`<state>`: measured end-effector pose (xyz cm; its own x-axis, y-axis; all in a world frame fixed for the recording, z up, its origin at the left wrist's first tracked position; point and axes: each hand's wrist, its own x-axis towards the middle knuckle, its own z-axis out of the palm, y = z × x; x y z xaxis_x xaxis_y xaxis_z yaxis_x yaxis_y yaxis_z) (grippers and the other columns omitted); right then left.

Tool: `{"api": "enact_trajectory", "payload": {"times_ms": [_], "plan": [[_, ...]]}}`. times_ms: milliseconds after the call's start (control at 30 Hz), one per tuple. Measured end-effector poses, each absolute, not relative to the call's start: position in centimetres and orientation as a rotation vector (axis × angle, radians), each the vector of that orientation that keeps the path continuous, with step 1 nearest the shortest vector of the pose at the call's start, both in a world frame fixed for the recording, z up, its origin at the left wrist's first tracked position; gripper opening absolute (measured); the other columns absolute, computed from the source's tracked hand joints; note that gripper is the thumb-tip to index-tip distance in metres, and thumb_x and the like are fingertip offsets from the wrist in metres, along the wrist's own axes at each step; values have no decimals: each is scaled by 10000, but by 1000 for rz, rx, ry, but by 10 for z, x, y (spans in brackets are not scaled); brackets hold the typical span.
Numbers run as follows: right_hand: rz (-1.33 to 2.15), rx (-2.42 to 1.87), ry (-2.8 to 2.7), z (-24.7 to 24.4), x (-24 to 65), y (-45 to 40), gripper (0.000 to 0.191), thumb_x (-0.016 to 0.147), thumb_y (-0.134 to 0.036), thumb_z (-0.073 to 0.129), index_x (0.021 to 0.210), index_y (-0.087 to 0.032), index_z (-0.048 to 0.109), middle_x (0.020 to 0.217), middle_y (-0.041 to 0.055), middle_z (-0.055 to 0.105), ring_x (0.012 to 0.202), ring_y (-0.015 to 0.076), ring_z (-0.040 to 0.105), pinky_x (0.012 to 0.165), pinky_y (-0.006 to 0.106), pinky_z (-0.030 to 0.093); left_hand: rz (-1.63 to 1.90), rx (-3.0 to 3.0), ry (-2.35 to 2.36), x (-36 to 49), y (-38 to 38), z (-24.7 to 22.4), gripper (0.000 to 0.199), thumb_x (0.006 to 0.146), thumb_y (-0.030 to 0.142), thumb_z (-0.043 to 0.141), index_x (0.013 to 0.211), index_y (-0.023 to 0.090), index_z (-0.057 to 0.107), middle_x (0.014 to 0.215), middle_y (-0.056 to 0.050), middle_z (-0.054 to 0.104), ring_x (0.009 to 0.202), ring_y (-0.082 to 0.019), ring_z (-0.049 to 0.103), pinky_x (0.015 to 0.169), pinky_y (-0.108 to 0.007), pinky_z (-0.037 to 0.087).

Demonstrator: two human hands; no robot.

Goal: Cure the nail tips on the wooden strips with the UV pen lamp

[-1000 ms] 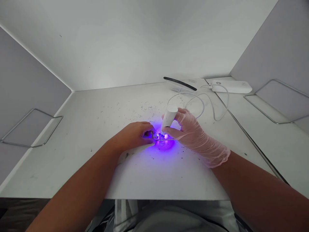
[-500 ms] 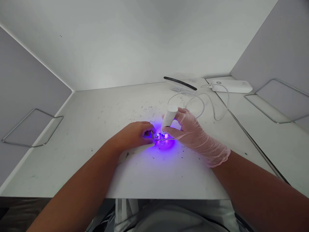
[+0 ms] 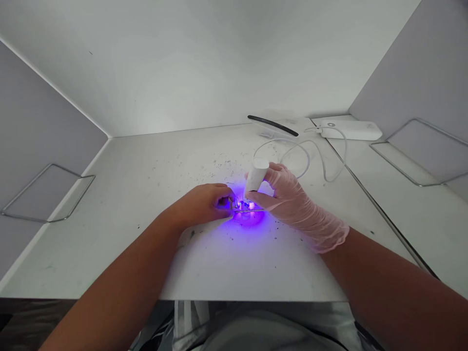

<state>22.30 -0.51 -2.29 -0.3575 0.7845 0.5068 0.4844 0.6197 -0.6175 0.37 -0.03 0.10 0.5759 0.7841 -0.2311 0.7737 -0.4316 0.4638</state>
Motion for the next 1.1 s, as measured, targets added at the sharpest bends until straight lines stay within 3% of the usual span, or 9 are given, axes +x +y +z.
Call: {"api": "enact_trajectory", "payload": {"times_ms": [900,1100], "plan": [[487,-1014,-2017,-22,223,-5,80,792,-295,665,842,-240,638,802,-1,618,770,164,564,870,405,414,59,2288,1171,1,-1,2,200,805,314,597,965,206,651,835,-3,616,688,-117,508,611,-261,386],[506,-1012,-2013,-23,224,-5,91,788,-301,669,840,-232,638,806,7,621,768,172,567,849,400,426,66,2295,1137,0,0,3,208,805,218,546,982,198,653,839,-3,618,690,-113,513,619,-261,399]]}}
